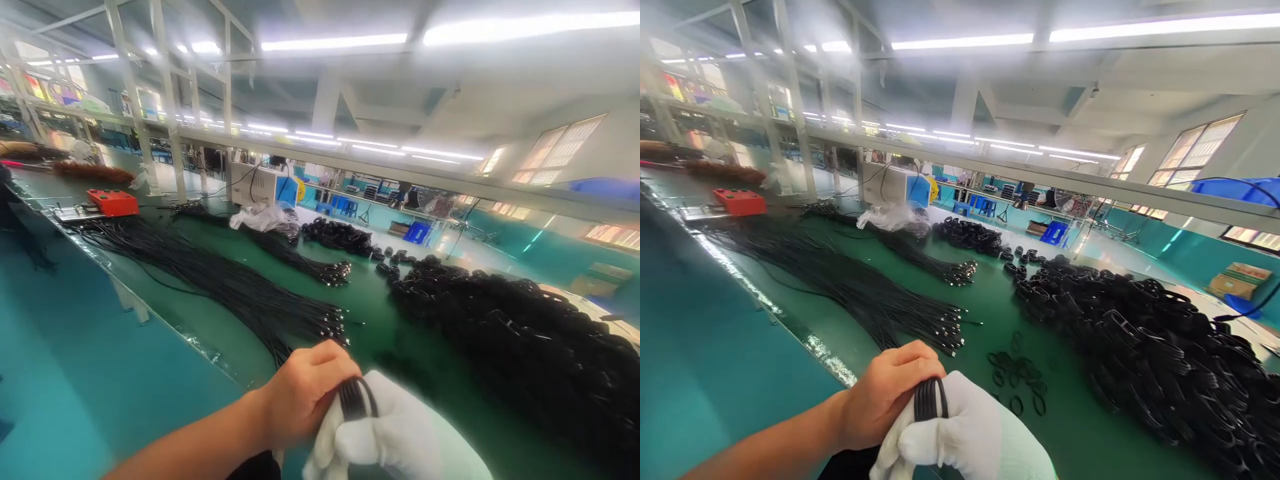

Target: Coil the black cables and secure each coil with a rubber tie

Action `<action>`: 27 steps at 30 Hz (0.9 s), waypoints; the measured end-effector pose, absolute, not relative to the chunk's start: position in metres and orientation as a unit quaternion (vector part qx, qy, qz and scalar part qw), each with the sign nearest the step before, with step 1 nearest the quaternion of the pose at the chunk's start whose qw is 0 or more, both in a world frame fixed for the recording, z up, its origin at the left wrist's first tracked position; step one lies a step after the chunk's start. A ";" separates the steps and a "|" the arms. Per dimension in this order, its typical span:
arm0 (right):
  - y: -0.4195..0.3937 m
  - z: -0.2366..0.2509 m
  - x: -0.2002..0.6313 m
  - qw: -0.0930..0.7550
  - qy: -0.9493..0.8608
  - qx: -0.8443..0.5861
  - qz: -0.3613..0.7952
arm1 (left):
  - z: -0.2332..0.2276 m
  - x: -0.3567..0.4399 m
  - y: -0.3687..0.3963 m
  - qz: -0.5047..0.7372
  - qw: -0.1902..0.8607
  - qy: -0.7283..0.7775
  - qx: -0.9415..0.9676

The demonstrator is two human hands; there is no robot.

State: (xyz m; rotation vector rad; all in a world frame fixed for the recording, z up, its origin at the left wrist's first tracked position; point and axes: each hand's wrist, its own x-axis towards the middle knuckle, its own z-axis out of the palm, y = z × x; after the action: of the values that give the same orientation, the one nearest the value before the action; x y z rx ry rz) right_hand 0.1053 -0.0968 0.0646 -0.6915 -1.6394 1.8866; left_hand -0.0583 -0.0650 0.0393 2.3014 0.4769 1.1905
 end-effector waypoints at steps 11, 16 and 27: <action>-0.107 0.062 0.137 0.441 -0.558 -0.443 0.545 | 0.049 -0.058 -0.053 0.416 0.229 0.182 0.861; -0.097 0.068 0.141 0.410 -0.613 -0.449 0.504 | 0.055 -0.056 -0.050 0.341 0.253 0.231 0.876; -0.069 0.032 0.131 0.363 -0.544 -0.336 0.678 | 0.052 -0.031 -0.043 0.328 0.370 0.341 0.800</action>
State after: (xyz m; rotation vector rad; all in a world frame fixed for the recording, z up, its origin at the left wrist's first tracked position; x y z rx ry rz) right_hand 0.1311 -0.0695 0.0324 -0.8645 -1.3993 1.7457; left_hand -0.0309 -0.0433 0.0523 2.0527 0.8742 0.8407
